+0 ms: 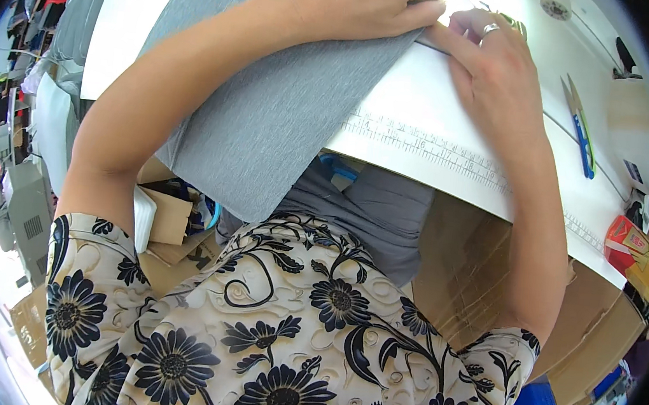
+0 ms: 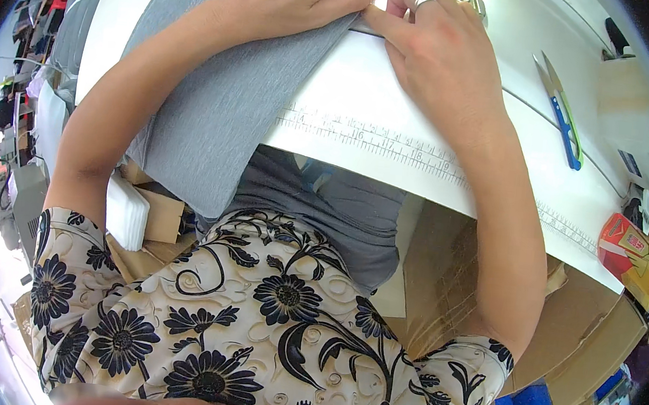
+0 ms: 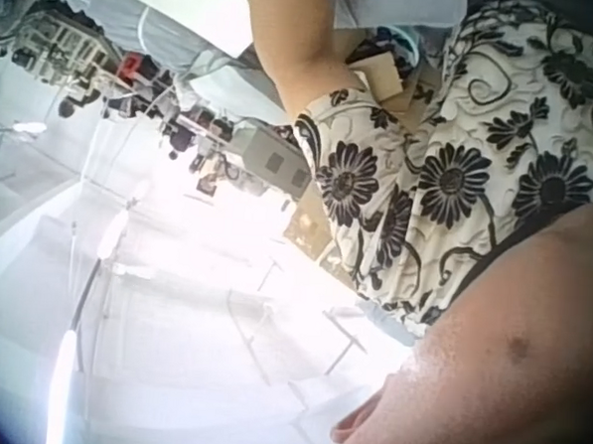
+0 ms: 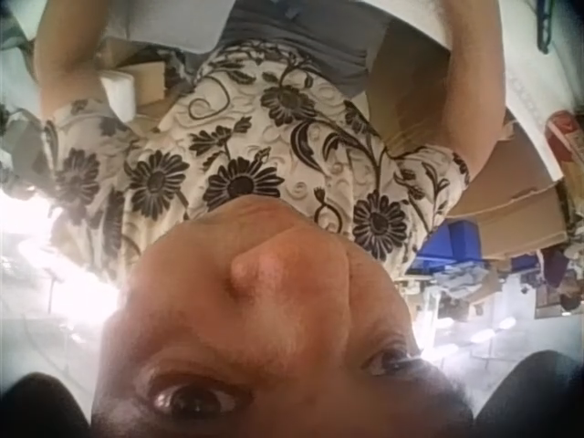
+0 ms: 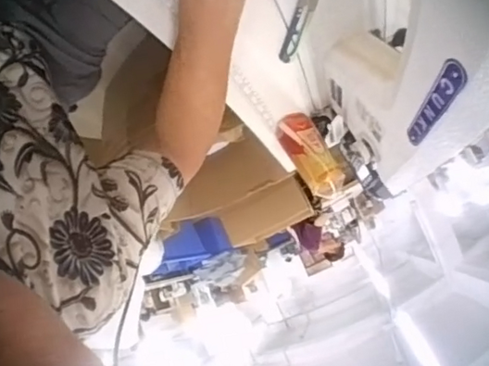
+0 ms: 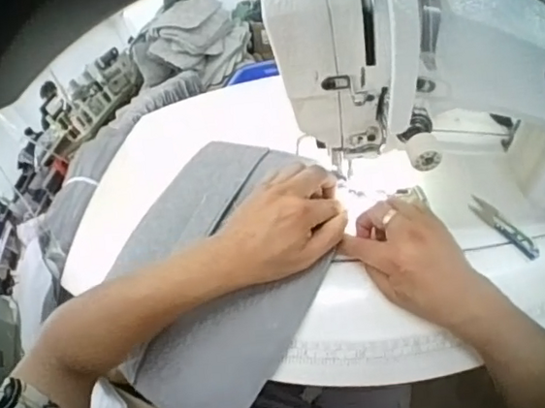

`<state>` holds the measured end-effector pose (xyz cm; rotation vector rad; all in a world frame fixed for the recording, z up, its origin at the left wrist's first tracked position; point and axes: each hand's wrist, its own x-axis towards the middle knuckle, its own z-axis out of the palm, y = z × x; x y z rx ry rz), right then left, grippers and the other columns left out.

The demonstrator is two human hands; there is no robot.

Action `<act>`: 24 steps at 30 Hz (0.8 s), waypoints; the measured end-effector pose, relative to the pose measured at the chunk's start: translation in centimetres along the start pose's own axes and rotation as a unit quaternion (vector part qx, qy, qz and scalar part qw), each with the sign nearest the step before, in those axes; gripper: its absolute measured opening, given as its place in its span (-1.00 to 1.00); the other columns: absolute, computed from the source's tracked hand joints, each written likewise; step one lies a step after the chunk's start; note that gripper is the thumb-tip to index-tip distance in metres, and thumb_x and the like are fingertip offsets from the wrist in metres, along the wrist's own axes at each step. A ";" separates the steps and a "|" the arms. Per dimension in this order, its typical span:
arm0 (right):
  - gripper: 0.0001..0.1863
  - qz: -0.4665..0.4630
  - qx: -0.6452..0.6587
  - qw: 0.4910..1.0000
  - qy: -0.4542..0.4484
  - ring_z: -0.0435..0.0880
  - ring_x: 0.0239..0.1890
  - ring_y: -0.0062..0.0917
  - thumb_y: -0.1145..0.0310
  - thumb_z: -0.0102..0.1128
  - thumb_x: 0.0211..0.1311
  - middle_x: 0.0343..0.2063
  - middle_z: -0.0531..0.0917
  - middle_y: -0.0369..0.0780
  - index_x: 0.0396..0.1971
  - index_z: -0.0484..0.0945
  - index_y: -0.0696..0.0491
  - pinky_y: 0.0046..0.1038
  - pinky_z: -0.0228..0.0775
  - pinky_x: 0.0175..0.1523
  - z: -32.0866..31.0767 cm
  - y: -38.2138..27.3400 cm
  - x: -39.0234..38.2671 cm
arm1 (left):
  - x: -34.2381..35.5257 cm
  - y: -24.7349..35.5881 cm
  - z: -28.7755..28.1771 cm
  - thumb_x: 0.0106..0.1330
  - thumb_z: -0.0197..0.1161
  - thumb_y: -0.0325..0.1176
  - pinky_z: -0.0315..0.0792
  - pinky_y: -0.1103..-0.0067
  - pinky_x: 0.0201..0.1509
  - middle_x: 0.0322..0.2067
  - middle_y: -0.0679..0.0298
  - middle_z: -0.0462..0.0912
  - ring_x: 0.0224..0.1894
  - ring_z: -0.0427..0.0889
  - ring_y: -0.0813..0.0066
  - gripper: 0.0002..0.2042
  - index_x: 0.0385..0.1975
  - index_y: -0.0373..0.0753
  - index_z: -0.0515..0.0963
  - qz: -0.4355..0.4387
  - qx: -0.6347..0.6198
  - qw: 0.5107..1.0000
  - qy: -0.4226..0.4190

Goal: Assembling and sewing leather or synthetic material covers using an industrial sewing machine and thread snips.

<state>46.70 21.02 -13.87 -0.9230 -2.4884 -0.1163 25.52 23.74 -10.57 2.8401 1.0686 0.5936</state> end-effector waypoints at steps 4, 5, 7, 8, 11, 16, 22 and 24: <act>-0.73 0.008 0.013 1.000 0.013 0.57 -0.15 -0.29 0.53 0.18 0.12 -0.25 0.61 -0.19 -0.17 0.66 -0.01 -0.25 0.43 0.01 0.5 0.6 -0.4 | 0.4 -0.5 1.8 0.32 0.14 -0.26 0.36 0.27 0.05 -0.24 0.02 0.58 -0.13 0.53 0.10 -0.72 -0.45 -0.37 0.62 -0.006 -0.002 0.998 0.056; -0.74 0.008 0.002 1.000 0.022 0.58 -0.14 -0.28 0.53 0.19 0.11 -0.24 0.61 -0.19 -0.17 0.66 0.00 -0.25 0.43 0.01 0.2 0.7 -0.4 | 0.6 -0.4 1.8 0.32 0.14 -0.26 0.36 0.27 0.05 -0.24 0.02 0.58 -0.13 0.53 0.10 -0.72 -0.45 -0.37 0.62 -0.002 0.000 0.998 0.056; -0.74 0.018 0.003 0.999 0.026 0.58 -0.14 -0.26 0.52 0.18 0.12 -0.23 0.62 -0.18 -0.17 0.67 0.01 -0.25 0.43 0.01 -0.2 -0.2 -1.5 | 0.1 0.9 1.9 0.32 0.15 -0.25 0.37 0.27 0.03 -0.23 0.02 0.59 -0.13 0.54 0.10 -0.71 -0.45 -0.39 0.61 0.005 0.010 0.998 0.067; -0.74 0.028 0.005 0.999 0.027 0.58 -0.13 -0.25 0.51 0.18 0.13 -0.22 0.62 -0.17 -0.16 0.67 0.01 -0.25 0.44 0.02 -0.2 -1.2 -2.5 | -0.5 2.0 2.0 0.32 0.15 -0.25 0.37 0.27 0.03 -0.23 0.02 0.59 -0.13 0.54 0.10 -0.71 -0.45 -0.39 0.61 0.012 0.006 0.998 0.061; -0.74 0.056 -0.002 0.998 0.030 0.59 -0.14 -0.24 0.48 0.17 0.16 -0.21 0.62 -0.15 -0.14 0.67 0.01 -0.26 0.44 0.01 -1.1 -3.2 -3.7 | -1.7 4.5 2.2 0.32 0.14 -0.27 0.39 0.27 0.01 -0.25 0.01 0.60 -0.13 0.55 0.09 -0.71 -0.42 -0.42 0.62 -0.039 -0.009 0.999 0.028; -0.86 0.076 0.000 0.996 0.054 0.59 -0.23 -0.27 0.44 0.20 0.11 -0.37 0.61 -0.16 -0.34 0.66 0.12 -0.29 0.43 -0.06 -2.6 -2.8 -4.5 | -0.8 5.3 -0.1 0.30 0.17 -0.23 0.42 0.26 0.04 -0.24 -0.03 0.61 -0.15 0.56 0.04 -0.68 -0.32 -0.45 0.64 0.002 -0.004 0.997 -0.080; -0.73 0.160 0.232 0.944 0.171 0.66 -0.41 -0.36 0.56 0.22 0.10 -0.41 0.67 -0.22 -0.17 0.69 0.05 -0.39 0.55 -0.30 -2.5 -12.4 -10.8 | -3.1 10.7 -3.5 0.22 0.24 -0.13 0.46 0.28 0.08 -0.12 -0.14 0.61 -0.01 0.59 0.02 -0.60 -0.29 -0.46 0.61 -0.149 0.075 0.964 -0.206; -0.75 0.275 0.402 0.860 0.153 0.69 -0.42 -0.49 0.56 0.24 0.13 -0.44 0.69 -0.19 -0.16 0.68 0.11 -0.49 0.53 -0.30 -1.2 -16.9 -12.8 | -2.9 9.0 -2.4 0.20 0.23 -0.17 0.48 0.27 0.04 -0.15 -0.14 0.63 -0.05 0.61 0.00 -0.63 -0.33 -0.46 0.61 -0.117 0.091 0.970 -0.193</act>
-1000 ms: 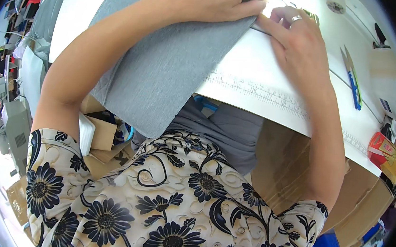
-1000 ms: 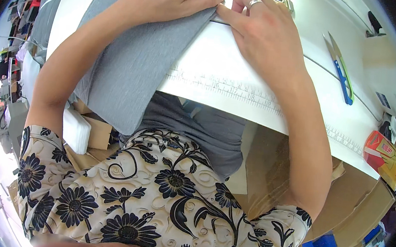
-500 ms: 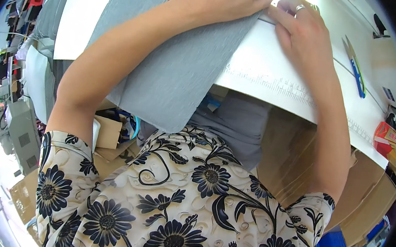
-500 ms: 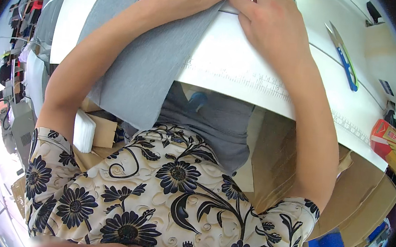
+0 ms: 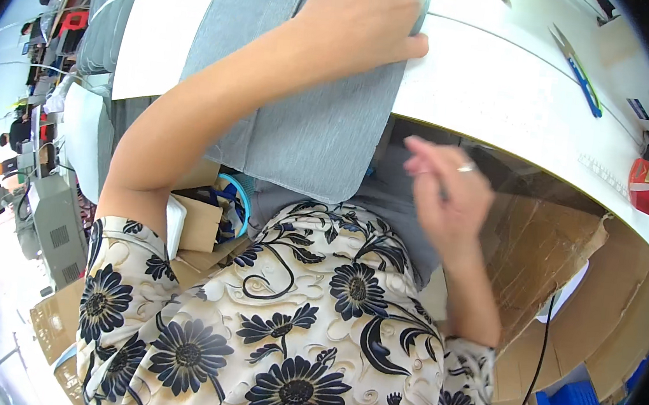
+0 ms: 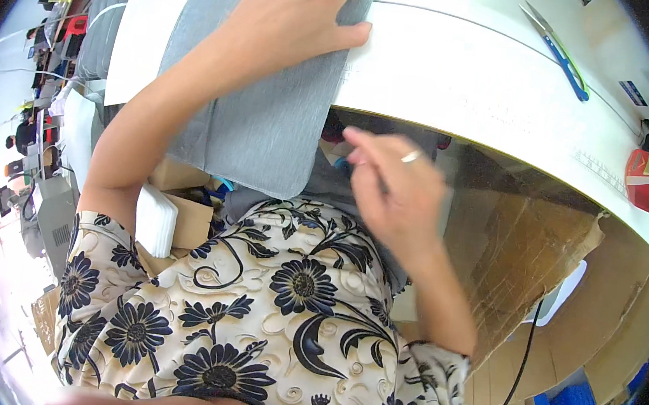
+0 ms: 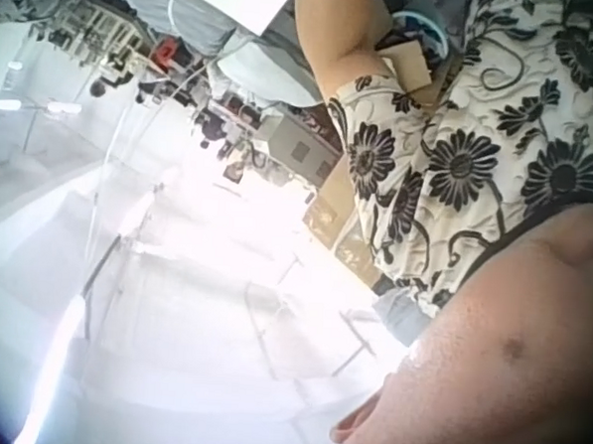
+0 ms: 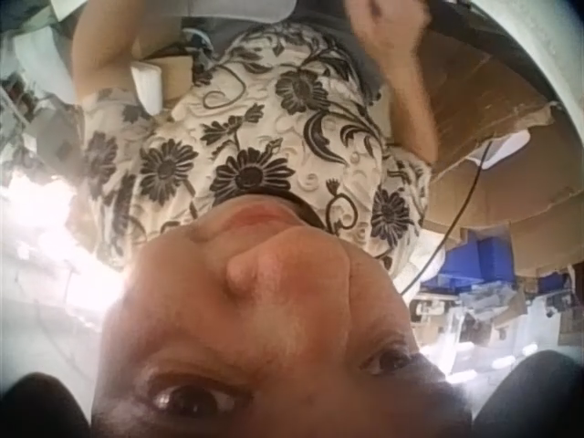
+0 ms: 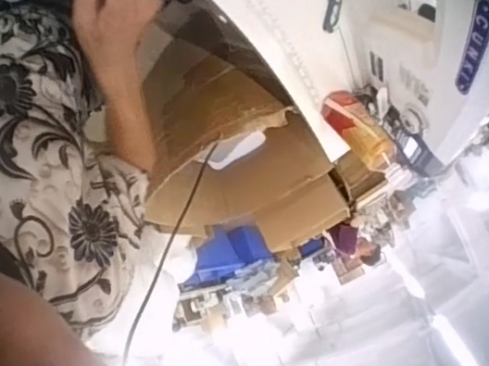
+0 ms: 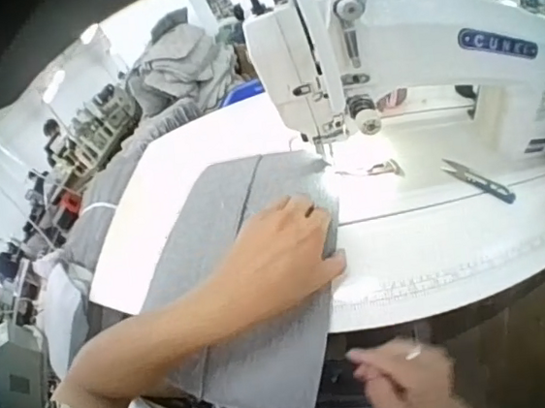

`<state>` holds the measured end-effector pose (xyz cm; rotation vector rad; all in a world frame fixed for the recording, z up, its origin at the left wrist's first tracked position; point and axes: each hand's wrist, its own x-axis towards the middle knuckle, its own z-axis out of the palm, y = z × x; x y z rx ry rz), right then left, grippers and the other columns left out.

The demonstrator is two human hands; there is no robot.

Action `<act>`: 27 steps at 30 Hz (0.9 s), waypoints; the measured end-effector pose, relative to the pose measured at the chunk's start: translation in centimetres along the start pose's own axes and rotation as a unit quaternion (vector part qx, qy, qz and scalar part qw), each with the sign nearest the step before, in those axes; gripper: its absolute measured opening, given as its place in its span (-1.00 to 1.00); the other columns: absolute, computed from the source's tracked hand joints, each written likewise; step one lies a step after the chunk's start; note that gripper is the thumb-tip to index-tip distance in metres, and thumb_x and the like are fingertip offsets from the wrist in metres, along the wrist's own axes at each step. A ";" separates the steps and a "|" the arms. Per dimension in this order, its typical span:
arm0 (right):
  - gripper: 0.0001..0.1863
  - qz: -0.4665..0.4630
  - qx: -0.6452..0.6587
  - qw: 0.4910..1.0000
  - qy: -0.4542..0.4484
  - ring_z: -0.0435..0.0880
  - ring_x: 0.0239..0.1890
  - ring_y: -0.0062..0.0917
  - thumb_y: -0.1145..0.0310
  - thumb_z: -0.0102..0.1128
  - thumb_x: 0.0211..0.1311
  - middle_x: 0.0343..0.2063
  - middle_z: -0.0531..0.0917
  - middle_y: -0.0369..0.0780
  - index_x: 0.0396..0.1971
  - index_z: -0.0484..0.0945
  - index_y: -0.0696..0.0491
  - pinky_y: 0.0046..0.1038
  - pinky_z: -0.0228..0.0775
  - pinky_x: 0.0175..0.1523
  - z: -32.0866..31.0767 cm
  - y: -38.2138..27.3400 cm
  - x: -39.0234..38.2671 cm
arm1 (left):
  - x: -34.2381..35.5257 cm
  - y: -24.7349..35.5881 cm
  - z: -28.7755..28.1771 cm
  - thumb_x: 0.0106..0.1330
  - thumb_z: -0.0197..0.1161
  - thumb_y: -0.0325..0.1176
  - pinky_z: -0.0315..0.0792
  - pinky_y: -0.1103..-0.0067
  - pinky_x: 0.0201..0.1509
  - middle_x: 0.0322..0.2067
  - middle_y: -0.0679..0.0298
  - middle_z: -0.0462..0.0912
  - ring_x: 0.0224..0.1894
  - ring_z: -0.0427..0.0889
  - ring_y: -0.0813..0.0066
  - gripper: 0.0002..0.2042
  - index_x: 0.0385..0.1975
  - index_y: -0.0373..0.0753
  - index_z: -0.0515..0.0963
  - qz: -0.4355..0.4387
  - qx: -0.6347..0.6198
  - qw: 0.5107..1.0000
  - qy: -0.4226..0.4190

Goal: Assembling and sewing leather or synthetic material covers using an industrial sewing machine and thread snips.

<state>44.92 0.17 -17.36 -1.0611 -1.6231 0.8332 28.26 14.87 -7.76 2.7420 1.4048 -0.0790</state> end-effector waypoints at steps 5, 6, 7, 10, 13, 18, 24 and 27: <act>-0.68 0.194 0.291 0.933 -0.084 0.65 -0.32 -0.63 0.29 0.08 0.46 -0.28 0.70 -0.26 -0.10 0.61 0.28 -0.58 0.51 -0.18 5.9 1.3 0.4 | 2.5 -2.9 0.9 0.11 0.16 -0.31 0.51 0.20 -0.19 -0.44 -0.15 0.64 -0.38 0.63 -0.12 -0.75 -0.50 -0.41 0.62 -0.051 -0.064 0.994 0.079; -0.67 0.231 0.357 0.902 -0.073 0.63 -0.35 -0.65 0.27 0.07 0.47 -0.33 0.69 -0.27 -0.14 0.61 0.27 -0.58 0.51 -0.22 6.5 1.5 1.3 | 2.8 -4.1 1.3 0.11 0.16 -0.31 0.51 0.20 -0.19 -0.44 -0.15 0.64 -0.38 0.63 -0.12 -0.75 -0.50 -0.41 0.62 -0.052 -0.063 0.994 0.078; -0.66 0.268 0.420 0.865 -0.061 0.62 -0.39 -0.66 0.25 0.06 0.48 -0.39 0.68 -0.29 -0.17 0.62 0.26 -0.58 0.50 -0.26 7.0 1.8 2.1 | 3.2 -4.5 0.7 0.11 0.16 -0.30 0.51 0.20 -0.16 -0.43 -0.15 0.64 -0.35 0.64 -0.12 -0.74 -0.42 -0.39 0.64 -0.044 -0.068 0.995 0.058; -0.65 0.258 0.470 0.843 -0.049 0.58 -0.48 -0.68 0.23 0.04 0.49 -0.48 0.66 -0.30 -0.28 0.62 0.24 -0.60 0.46 -0.33 7.4 1.9 2.9 | 3.4 -3.6 -0.1 0.14 0.16 -0.27 0.50 0.20 -0.11 -0.38 -0.16 0.65 -0.29 0.64 -0.10 -0.69 -0.27 -0.37 0.66 -0.031 -0.076 0.996 0.042; -0.67 0.261 0.392 0.880 -0.063 0.57 -0.53 -0.69 0.26 0.03 0.48 -0.56 0.64 -0.29 -0.34 0.60 0.23 -0.59 0.44 -0.38 6.4 0.8 3.0 | 3.4 -4.1 1.1 0.18 0.16 -0.23 0.49 0.22 -0.07 -0.28 -0.17 0.65 -0.22 0.64 -0.09 -0.63 -0.15 -0.38 0.65 -0.009 -0.070 0.995 0.066; -0.73 0.184 0.155 0.957 -0.161 0.63 -0.64 -0.53 0.35 0.08 0.36 -0.69 0.61 -0.20 -0.49 0.58 0.19 -0.48 0.41 -0.50 2.2 -2.0 3.2 | 2.7 -4.4 1.7 0.23 0.16 -0.19 0.48 0.25 -0.02 -0.19 -0.15 0.64 -0.14 0.63 -0.06 -0.60 -0.09 -0.38 0.64 -0.024 -0.070 0.996 0.049; -0.91 -0.159 -0.346 0.919 -0.101 0.65 -0.40 -0.36 0.35 0.20 0.23 -0.46 0.62 -0.25 -0.37 0.63 0.01 -0.31 0.52 -0.33 -2.3 -0.3 9.9 | 1.2 -4.8 1.3 0.32 0.14 -0.16 0.47 0.29 -0.04 -0.25 -0.11 0.63 -0.17 0.63 0.01 -0.61 -0.12 -0.39 0.65 0.020 -0.088 0.990 0.106; -0.91 -0.298 -0.371 0.878 -0.057 0.63 -0.27 -0.37 0.41 0.20 0.18 -0.38 0.61 -0.24 -0.34 0.63 0.03 -0.30 0.52 -0.18 -3.7 1.8 13.8 | 1.9 -5.1 0.6 0.35 0.15 -0.17 0.45 0.30 0.04 -0.17 -0.10 0.63 -0.08 0.60 0.00 -0.63 -0.11 -0.38 0.65 0.097 -0.150 0.976 0.123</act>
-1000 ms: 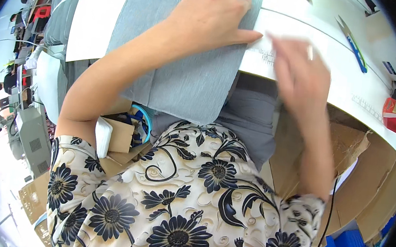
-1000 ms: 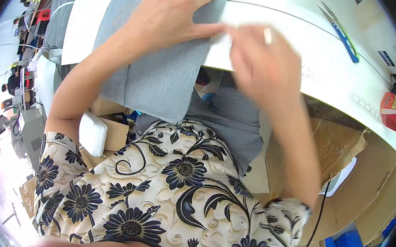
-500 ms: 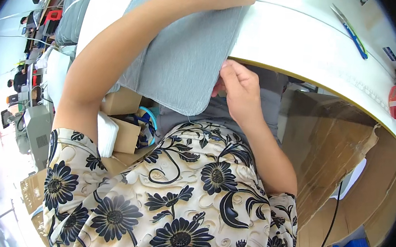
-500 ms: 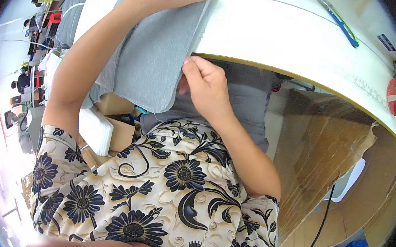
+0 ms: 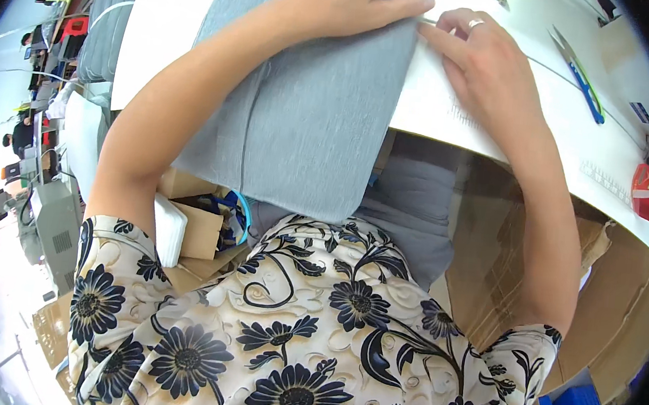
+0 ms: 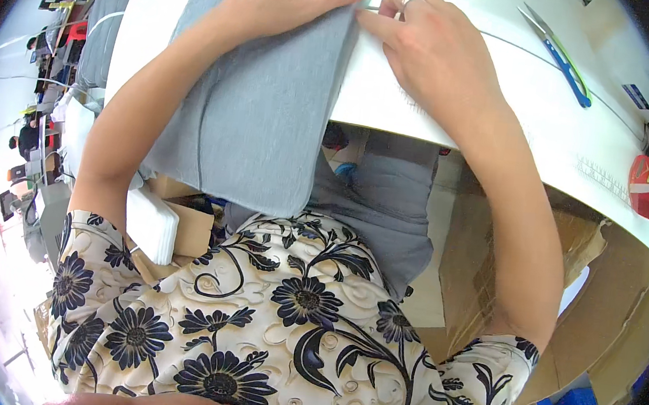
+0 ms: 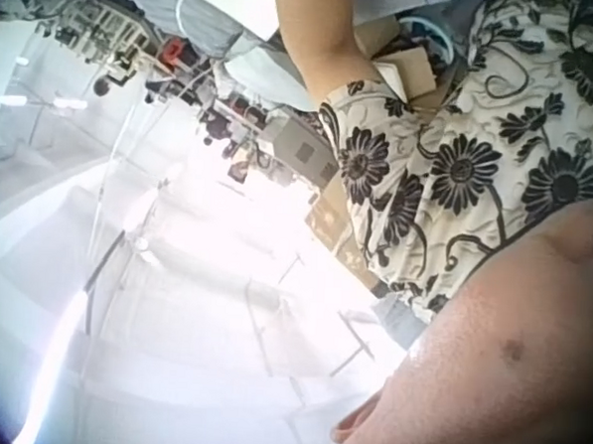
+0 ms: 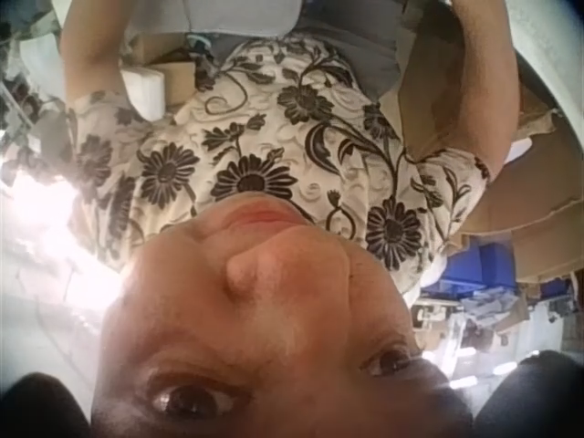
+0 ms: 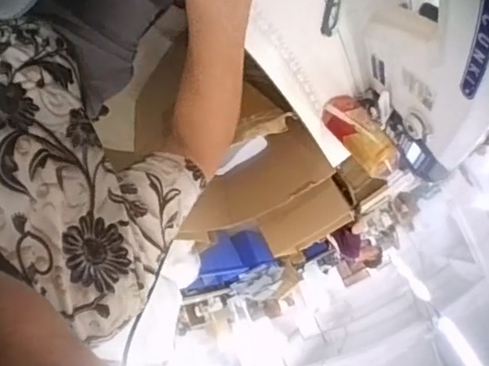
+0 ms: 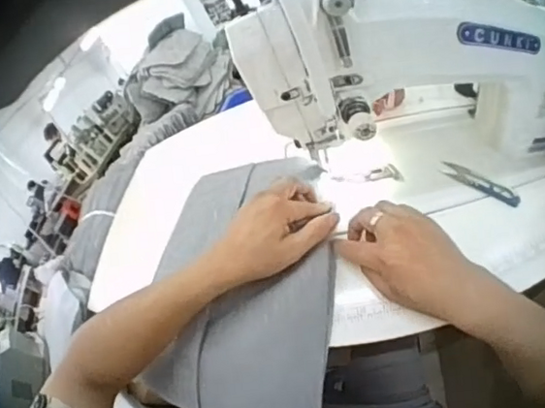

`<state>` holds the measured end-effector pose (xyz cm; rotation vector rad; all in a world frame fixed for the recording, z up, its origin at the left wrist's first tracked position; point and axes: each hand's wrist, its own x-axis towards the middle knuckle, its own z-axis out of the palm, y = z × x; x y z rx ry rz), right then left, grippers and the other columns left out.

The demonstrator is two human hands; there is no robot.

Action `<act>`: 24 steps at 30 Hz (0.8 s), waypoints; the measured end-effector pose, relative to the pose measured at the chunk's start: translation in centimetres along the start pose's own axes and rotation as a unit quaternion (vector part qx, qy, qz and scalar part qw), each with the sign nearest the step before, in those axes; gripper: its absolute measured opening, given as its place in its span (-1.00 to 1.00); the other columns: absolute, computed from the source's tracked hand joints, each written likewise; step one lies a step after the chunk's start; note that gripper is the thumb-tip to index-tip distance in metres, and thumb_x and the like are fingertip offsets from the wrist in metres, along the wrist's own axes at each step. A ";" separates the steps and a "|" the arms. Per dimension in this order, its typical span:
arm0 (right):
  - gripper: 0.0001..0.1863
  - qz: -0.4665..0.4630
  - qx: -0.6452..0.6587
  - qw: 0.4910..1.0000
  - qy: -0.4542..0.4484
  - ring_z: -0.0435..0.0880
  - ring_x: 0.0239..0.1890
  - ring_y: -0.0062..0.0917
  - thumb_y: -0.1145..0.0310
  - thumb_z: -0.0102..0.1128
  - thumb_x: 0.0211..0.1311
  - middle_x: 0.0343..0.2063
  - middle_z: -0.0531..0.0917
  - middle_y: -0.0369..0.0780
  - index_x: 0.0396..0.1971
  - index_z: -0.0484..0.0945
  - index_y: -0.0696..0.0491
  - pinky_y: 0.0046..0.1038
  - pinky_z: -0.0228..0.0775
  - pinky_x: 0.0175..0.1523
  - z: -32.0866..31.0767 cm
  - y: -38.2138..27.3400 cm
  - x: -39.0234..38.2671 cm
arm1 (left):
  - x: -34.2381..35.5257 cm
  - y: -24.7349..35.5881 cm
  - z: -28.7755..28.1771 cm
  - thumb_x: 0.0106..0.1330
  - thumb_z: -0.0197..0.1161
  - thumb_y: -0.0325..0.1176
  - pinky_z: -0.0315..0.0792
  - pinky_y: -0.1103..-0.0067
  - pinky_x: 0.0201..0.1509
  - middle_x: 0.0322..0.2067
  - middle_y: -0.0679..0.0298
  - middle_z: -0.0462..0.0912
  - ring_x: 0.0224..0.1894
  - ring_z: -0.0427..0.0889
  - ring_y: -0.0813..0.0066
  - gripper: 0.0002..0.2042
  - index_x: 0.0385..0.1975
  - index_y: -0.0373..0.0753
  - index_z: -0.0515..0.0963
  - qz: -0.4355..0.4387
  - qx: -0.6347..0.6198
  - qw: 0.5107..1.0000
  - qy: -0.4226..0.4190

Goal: Assembling and sewing leather or synthetic material covers using an industrial sewing machine and thread snips.

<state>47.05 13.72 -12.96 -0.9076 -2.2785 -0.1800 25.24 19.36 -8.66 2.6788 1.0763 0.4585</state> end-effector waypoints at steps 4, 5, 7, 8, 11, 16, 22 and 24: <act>-0.83 -0.003 -0.013 0.999 -0.039 0.59 -0.18 -0.38 0.48 0.19 0.14 -0.26 0.59 -0.25 -0.25 0.63 0.04 -0.33 0.46 -0.07 0.1 0.2 0.1 | -1.3 1.1 0.7 0.36 0.16 -0.27 0.32 0.25 0.24 -0.01 -0.07 0.59 0.12 0.48 -0.03 -0.70 -0.11 -0.36 0.65 0.095 0.085 0.987 0.096; -0.89 -0.005 -0.024 0.999 -0.035 0.59 -0.18 -0.42 0.46 0.17 0.14 -0.30 0.57 -0.28 -0.32 0.61 0.03 -0.35 0.47 -0.08 0.2 0.2 -0.1 | -1.4 1.3 1.1 0.37 0.16 -0.29 0.28 0.23 0.29 0.03 -0.07 0.57 0.17 0.44 -0.04 -0.72 -0.11 -0.35 0.65 0.100 0.100 0.984 0.109; -0.90 -0.012 -0.043 0.998 -0.044 0.58 -0.18 -0.43 0.45 0.17 0.13 -0.30 0.57 -0.29 -0.34 0.61 0.02 -0.36 0.46 -0.08 -0.1 1.1 0.3 | -0.7 2.1 1.6 0.35 0.16 -0.33 0.30 0.23 0.26 0.05 -0.05 0.52 0.16 0.43 -0.01 -0.74 -0.12 -0.37 0.62 0.024 0.055 0.994 0.087; -0.91 -0.020 -0.063 0.997 -0.052 0.58 -0.18 -0.44 0.44 0.16 0.11 -0.31 0.57 -0.30 -0.37 0.60 0.02 -0.37 0.45 -0.08 -0.1 2.0 0.6 | 0.1 2.3 1.8 0.35 0.15 -0.34 0.30 0.23 0.25 0.05 -0.05 0.51 0.15 0.43 -0.01 -0.74 -0.12 -0.38 0.60 0.009 0.065 0.995 0.079; -0.92 -0.058 -0.075 0.993 -0.064 0.57 -0.15 -0.46 0.43 0.15 0.10 -0.30 0.57 -0.32 -0.39 0.58 0.01 -0.37 0.42 -0.07 0.1 4.7 1.0 | 1.8 1.8 2.7 0.34 0.15 -0.35 0.31 0.24 0.23 0.03 -0.04 0.50 0.14 0.44 0.01 -0.74 -0.13 -0.40 0.58 -0.002 0.080 0.993 0.085; -0.85 -0.126 -0.097 0.982 -0.099 0.57 -0.16 -0.47 0.43 0.13 0.08 -0.28 0.57 -0.30 -0.32 0.57 0.07 -0.38 0.41 -0.06 -1.0 5.3 2.1 | 2.5 1.2 3.1 0.34 0.15 -0.34 0.33 0.25 0.21 0.00 -0.04 0.52 0.12 0.46 0.03 -0.75 -0.16 -0.41 0.60 -0.014 0.056 0.994 0.095; -0.75 -0.136 -0.140 0.966 -0.171 0.57 -0.10 -0.45 0.46 0.12 0.05 -0.25 0.57 -0.28 -0.22 0.57 0.09 -0.39 0.38 0.01 -0.4 5.9 2.1 | 2.9 -0.4 4.5 0.36 0.14 -0.31 0.34 0.24 0.23 0.00 -0.08 0.55 0.11 0.48 -0.01 -0.73 -0.25 -0.43 0.63 -0.001 0.092 0.990 0.110; -0.79 -0.101 -0.127 0.968 -0.193 0.58 -0.16 -0.37 0.44 0.16 0.11 -0.31 0.59 -0.23 -0.24 0.62 0.10 -0.34 0.41 -0.05 0.4 5.6 1.5 | 3.0 -0.3 4.8 0.38 0.12 -0.28 0.33 0.24 0.24 0.02 -0.10 0.56 0.13 0.48 -0.01 -0.71 -0.27 -0.44 0.63 -0.029 0.085 0.993 0.075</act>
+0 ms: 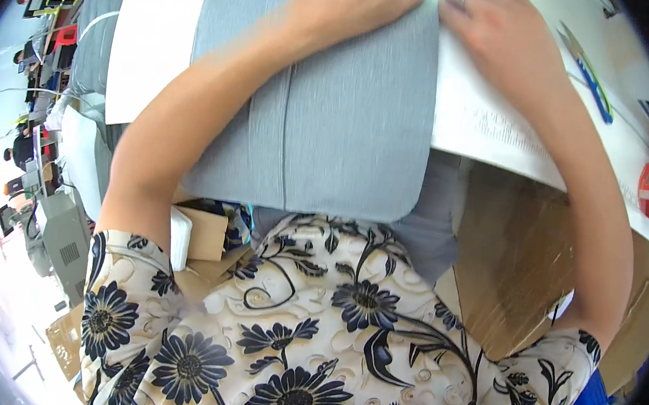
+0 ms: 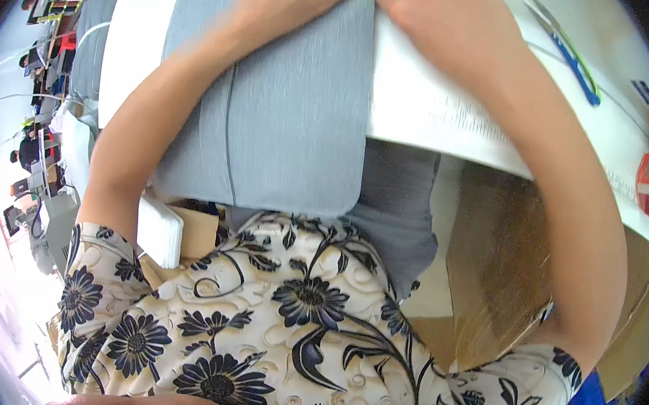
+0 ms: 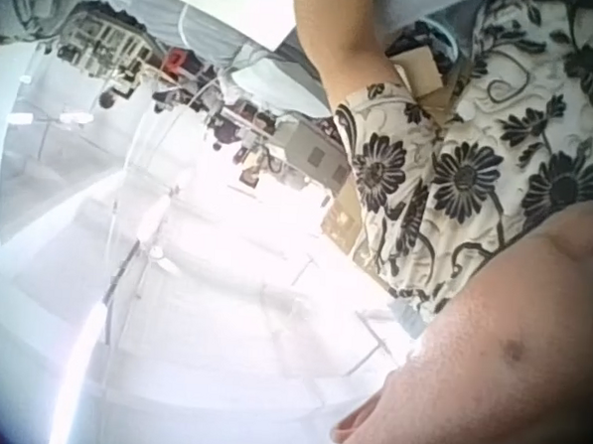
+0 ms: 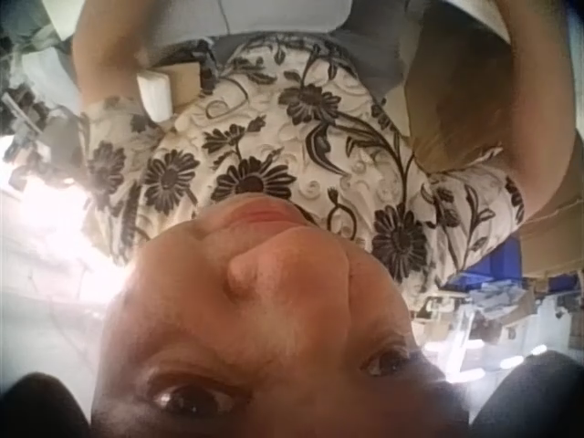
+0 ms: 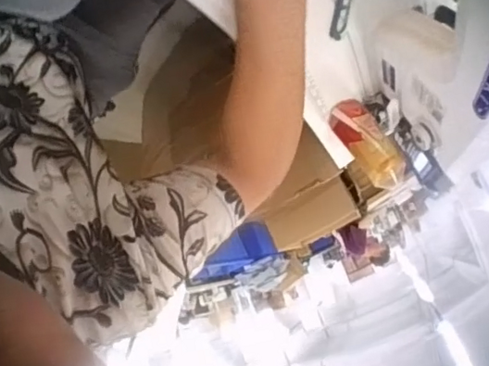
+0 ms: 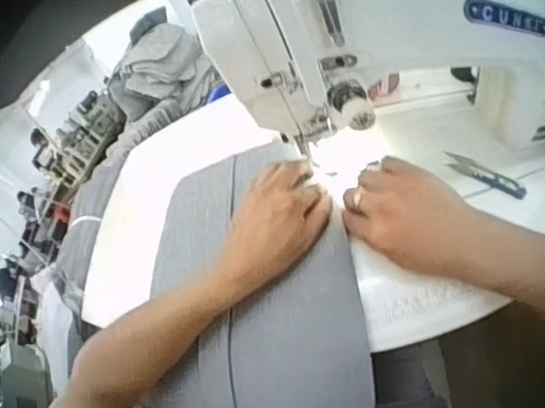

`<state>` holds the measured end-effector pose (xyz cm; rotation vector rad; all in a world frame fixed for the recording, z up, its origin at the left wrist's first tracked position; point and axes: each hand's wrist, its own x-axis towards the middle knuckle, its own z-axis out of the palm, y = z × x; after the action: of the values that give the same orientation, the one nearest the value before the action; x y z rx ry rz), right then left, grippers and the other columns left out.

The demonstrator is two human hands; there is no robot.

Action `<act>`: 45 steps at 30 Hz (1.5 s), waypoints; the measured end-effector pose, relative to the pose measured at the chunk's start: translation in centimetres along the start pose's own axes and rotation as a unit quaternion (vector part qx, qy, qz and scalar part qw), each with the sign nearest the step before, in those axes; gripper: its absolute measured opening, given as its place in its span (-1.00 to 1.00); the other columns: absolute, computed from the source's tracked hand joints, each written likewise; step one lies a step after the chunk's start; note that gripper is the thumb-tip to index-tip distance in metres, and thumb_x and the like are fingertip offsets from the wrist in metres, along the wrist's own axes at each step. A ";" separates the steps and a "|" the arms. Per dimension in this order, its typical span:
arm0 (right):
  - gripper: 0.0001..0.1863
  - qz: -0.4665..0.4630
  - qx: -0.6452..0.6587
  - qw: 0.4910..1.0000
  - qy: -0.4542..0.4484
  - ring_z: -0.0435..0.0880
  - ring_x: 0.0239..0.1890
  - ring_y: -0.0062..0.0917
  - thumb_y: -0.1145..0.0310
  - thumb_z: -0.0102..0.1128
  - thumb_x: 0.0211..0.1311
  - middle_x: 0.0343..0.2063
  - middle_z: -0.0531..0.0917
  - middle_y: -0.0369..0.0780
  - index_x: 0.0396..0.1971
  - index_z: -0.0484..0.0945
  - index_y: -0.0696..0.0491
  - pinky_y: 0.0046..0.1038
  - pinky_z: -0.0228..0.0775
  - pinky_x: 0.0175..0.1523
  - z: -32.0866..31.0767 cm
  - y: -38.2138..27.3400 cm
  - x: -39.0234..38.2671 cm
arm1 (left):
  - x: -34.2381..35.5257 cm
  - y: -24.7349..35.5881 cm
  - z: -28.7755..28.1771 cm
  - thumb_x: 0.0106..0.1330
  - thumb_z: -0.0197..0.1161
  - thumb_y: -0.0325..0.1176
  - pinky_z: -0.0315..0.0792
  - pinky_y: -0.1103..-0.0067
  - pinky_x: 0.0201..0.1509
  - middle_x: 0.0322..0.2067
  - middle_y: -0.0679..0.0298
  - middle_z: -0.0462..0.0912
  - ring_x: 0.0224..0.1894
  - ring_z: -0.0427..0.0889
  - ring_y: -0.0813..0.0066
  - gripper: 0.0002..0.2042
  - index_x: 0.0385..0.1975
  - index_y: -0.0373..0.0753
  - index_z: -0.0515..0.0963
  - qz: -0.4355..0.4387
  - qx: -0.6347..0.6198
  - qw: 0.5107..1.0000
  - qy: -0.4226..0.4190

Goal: Assembling and sewing leather or synthetic material covers using an industrial sewing machine and thread snips.

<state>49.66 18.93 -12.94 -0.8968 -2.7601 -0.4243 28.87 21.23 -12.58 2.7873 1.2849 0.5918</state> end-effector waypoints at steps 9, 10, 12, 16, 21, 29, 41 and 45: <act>-0.72 0.239 0.404 0.857 0.211 0.62 -0.54 -0.44 0.51 0.16 0.19 -0.51 0.64 -0.22 -0.10 0.68 0.07 -0.51 0.48 -0.36 0.0 -13.7 -8.8 | -2.1 -1.7 -2.0 0.35 0.14 -0.23 0.46 0.29 0.08 -0.12 -0.06 0.65 -0.03 0.60 0.06 -0.69 -0.30 -0.42 0.61 0.134 0.045 0.986 -0.084; -0.74 0.315 0.501 0.792 0.150 0.68 -0.44 -0.54 0.51 0.14 0.28 -0.41 0.71 -0.19 -0.06 0.65 0.15 -0.52 0.52 -0.27 -0.5 -16.2 -9.8 | -3.0 0.1 -3.2 0.33 0.17 -0.21 0.50 0.30 0.03 -0.15 -0.04 0.66 -0.06 0.62 0.08 -0.68 -0.33 -0.42 0.60 0.157 0.005 0.977 -0.146; -0.73 0.380 0.701 0.589 0.130 0.68 -0.37 -0.60 0.43 0.12 0.38 -0.32 0.73 -0.20 -0.02 0.62 0.21 -0.54 0.52 -0.21 -0.6 -19.2 -11.1 | -7.6 5.2 -4.6 0.24 0.12 -0.31 0.53 0.42 -0.23 -0.35 0.12 0.71 -0.41 0.64 0.24 -0.61 0.07 -0.16 0.62 0.109 0.091 0.976 -0.163; -0.69 0.326 0.851 0.390 0.135 0.63 -0.37 -0.64 0.36 0.06 0.46 -0.31 0.70 -0.27 0.01 0.59 0.25 -0.56 0.51 -0.22 1.9 -18.1 -12.1 | -4.1 14.7 -7.3 0.24 0.27 -0.13 0.52 0.30 -0.07 -0.32 -0.06 0.62 -0.19 0.62 0.06 -0.63 -0.36 -0.42 0.57 -0.043 0.079 0.962 -0.260; -0.73 0.332 0.880 0.255 0.225 0.55 -0.46 -0.73 0.34 0.07 0.46 -0.41 0.66 -0.32 -0.14 0.63 0.25 -0.62 0.44 -0.33 1.5 -18.6 -9.6 | -3.6 14.0 -5.6 0.18 0.27 -0.20 0.51 0.29 -0.06 -0.32 -0.07 0.61 -0.20 0.60 0.00 -0.66 -0.32 -0.44 0.57 -0.038 0.087 0.977 -0.190; -0.74 0.394 0.782 0.436 0.207 0.50 -0.60 -0.76 0.28 0.20 0.38 -0.67 0.59 -0.34 -0.36 0.69 0.18 -0.61 0.32 -0.51 -1.4 -17.6 -9.9 | -3.2 11.4 -6.2 0.17 0.25 -0.27 0.46 0.28 0.01 -0.11 -0.04 0.61 -0.01 0.58 0.00 -0.66 -0.17 -0.41 0.59 -0.153 -0.010 0.962 -0.226; -0.81 0.044 0.173 0.963 0.199 0.62 0.02 -0.40 0.34 0.17 0.22 -0.15 0.72 -0.31 -0.26 0.68 0.07 -0.32 0.49 0.00 -2.1 -3.3 -6.3 | -3.0 8.4 -6.9 0.26 0.16 -0.27 0.45 0.63 -0.26 -0.50 0.23 0.61 -0.40 0.55 0.63 -0.65 0.01 -0.18 0.67 -0.181 -0.139 0.966 -0.120; -0.80 0.041 0.157 0.974 0.160 0.58 0.09 -0.41 0.38 0.17 0.21 -0.09 0.71 -0.33 -0.20 0.67 0.05 -0.31 0.44 0.05 -2.7 -3.5 -6.1 | -3.3 8.0 -6.7 0.30 0.19 -0.27 0.52 0.54 -0.13 -0.30 0.17 0.70 -0.26 0.67 0.43 -0.69 -0.03 -0.22 0.67 -0.102 -0.130 0.985 -0.058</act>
<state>52.71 12.04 -12.82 -0.7826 -2.3964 -0.0996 30.44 12.57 -6.11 2.4079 1.3379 0.5337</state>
